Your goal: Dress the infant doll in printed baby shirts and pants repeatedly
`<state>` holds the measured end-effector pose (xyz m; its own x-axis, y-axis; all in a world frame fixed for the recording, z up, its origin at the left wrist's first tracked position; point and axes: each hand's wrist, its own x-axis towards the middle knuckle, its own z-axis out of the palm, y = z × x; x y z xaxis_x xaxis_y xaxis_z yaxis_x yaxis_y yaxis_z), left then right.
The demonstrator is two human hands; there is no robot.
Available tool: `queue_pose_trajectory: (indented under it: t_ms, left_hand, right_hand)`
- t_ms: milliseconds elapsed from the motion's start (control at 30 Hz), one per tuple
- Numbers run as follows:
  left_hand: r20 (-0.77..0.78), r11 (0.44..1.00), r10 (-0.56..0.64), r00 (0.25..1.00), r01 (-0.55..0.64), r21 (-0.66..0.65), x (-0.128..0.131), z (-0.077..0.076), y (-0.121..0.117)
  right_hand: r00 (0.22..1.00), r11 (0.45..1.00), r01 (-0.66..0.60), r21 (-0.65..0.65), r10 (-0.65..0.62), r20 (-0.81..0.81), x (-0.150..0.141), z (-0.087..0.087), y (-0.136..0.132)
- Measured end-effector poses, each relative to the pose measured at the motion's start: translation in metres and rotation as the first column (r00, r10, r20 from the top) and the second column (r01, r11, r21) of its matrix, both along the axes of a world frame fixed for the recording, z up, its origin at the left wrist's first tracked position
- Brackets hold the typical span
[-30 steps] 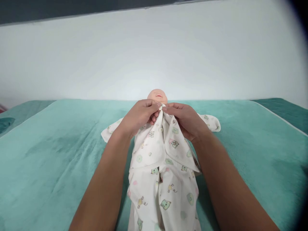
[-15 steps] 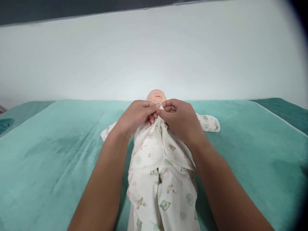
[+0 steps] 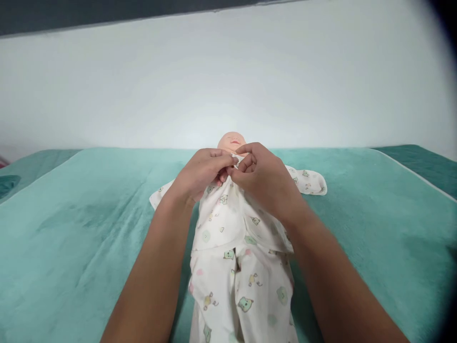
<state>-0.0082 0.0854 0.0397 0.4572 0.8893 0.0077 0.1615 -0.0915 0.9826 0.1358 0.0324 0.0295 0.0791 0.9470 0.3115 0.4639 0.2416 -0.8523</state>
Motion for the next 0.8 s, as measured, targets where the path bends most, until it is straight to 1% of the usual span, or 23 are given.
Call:
queue_pose_trajectory:
  t_ms: [133,200,267,333,400,467,533,600,667,733,800]
  left_hand:
    - [0.037,0.998,-0.054,0.998,0.055,-0.016,-0.003,0.002,-0.001]
    - [0.022,0.997,-0.082,0.996,0.082,-0.011,-0.003,0.002,-0.004]
    - [-0.010,0.997,-0.070,0.997,0.070,0.018,-0.001,0.001,-0.009]
    - [-0.044,0.998,0.021,0.999,-0.018,0.065,0.004,-0.002,-0.017]
    - [-0.080,0.980,0.156,0.985,-0.144,0.138,0.010,-0.008,-0.027]
    - [-0.114,0.939,0.276,0.954,-0.242,0.244,0.015,-0.015,-0.039]
    - [-0.126,0.890,0.350,0.928,-0.287,0.354,0.017,-0.023,-0.051]
    - [-0.123,0.851,0.391,0.912,-0.307,0.426,0.014,-0.032,-0.062]
    - [-0.126,0.839,0.398,0.909,-0.306,0.449,0.007,-0.039,-0.073]
    - [-0.123,0.856,0.373,0.920,-0.289,0.428,-0.001,-0.043,-0.080]
    - [-0.105,0.891,0.321,0.941,-0.262,0.371,-0.010,-0.044,-0.085]
  right_hand:
    - [0.992,0.995,-0.086,-0.057,0.090,0.087,0.006,-0.001,-0.002]
    - [0.981,0.989,-0.115,-0.096,0.128,0.147,0.005,-0.002,-0.005]
    - [0.970,0.986,-0.112,-0.127,0.137,0.203,0.003,-0.002,-0.011]
    - [0.961,0.990,-0.057,-0.132,0.091,0.263,-0.003,-0.002,-0.020]
    - [0.938,0.993,0.045,-0.113,-0.003,0.347,-0.011,-0.003,-0.030]
    - [0.896,0.985,0.154,-0.074,-0.107,0.432,-0.019,-0.007,-0.039]
    - [0.855,0.973,0.227,-0.034,-0.183,0.485,-0.025,-0.014,-0.047]
    - [0.836,0.968,0.252,-0.013,-0.211,0.507,-0.028,-0.022,-0.054]
    - [0.826,0.969,0.248,-0.010,-0.206,0.524,-0.028,-0.028,-0.060]
    - [0.820,0.974,0.226,-0.011,-0.184,0.542,-0.025,-0.032,-0.064]
    - [0.823,0.980,0.198,0.006,-0.170,0.542,-0.021,-0.034,-0.065]
